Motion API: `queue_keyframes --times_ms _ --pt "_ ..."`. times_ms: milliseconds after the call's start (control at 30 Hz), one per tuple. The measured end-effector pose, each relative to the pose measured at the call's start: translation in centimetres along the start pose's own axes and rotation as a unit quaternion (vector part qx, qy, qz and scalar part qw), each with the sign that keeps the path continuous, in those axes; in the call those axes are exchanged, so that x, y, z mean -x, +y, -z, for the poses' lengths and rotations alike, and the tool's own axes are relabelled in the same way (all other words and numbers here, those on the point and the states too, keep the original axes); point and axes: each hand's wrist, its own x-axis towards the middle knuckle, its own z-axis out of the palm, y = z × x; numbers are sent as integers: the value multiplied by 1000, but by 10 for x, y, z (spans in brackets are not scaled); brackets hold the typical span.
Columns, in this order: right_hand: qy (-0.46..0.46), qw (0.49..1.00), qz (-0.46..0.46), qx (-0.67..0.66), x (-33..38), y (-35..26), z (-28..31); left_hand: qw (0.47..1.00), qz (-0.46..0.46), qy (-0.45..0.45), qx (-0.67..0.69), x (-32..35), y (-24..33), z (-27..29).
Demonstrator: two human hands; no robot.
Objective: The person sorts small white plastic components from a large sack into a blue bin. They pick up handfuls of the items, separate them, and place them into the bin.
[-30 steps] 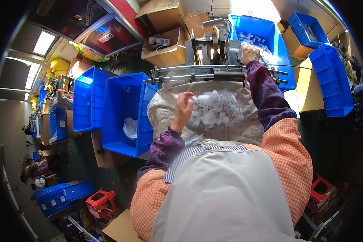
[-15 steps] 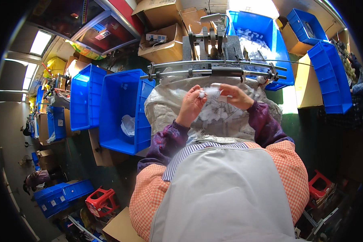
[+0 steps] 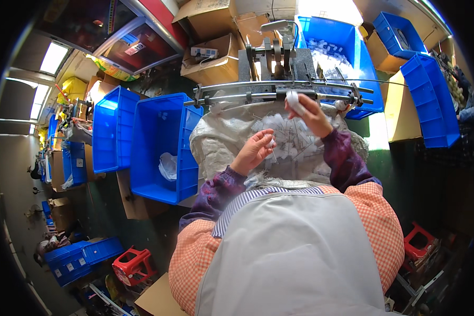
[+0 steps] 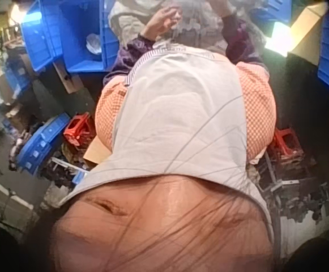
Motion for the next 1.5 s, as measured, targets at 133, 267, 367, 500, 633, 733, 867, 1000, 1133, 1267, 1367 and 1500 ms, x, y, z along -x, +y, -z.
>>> queue_keyframes --times_ms 133,267,367,500,633,733,867,1000,1133,1267,1367,1500 --pt "162 885 52 433 -59 18 81 999 10 8 -47 0 1 -2" --pt "239 694 30 678 -101 27 106 997 2 19 -72 -1 2 -7" --pt "220 634 25 741 -115 33 107 997 -6 27 -76 -1 2 -4" --pt "199 615 4 763 -126 37 109 996 -6 36 -76 -1 3 -1" --pt "188 605 2 773 -129 37 108 996 -3 42 -76 1 1 0" --pt "182 618 3 764 -129 38 112 996 -1 49 -80 1 2 0" --pt "180 617 4 766 -132 38 112 996 -3 51 -76 2 2 2" --pt "181 595 5 783 -133 38 112 997 -9 44 -65 2 0 5" --pt "173 578 -15 797 -134 39 109 996 -8 58 -67 5 2 5" --pt "172 606 9 777 -132 40 110 996 -11 57 -66 5 1 8" --pt "167 635 12 754 -134 40 115 996 -10 59 -70 5 1 9" --pt "169 653 -54 736 -139 37 114 996 -8 64 -68 6 0 7"
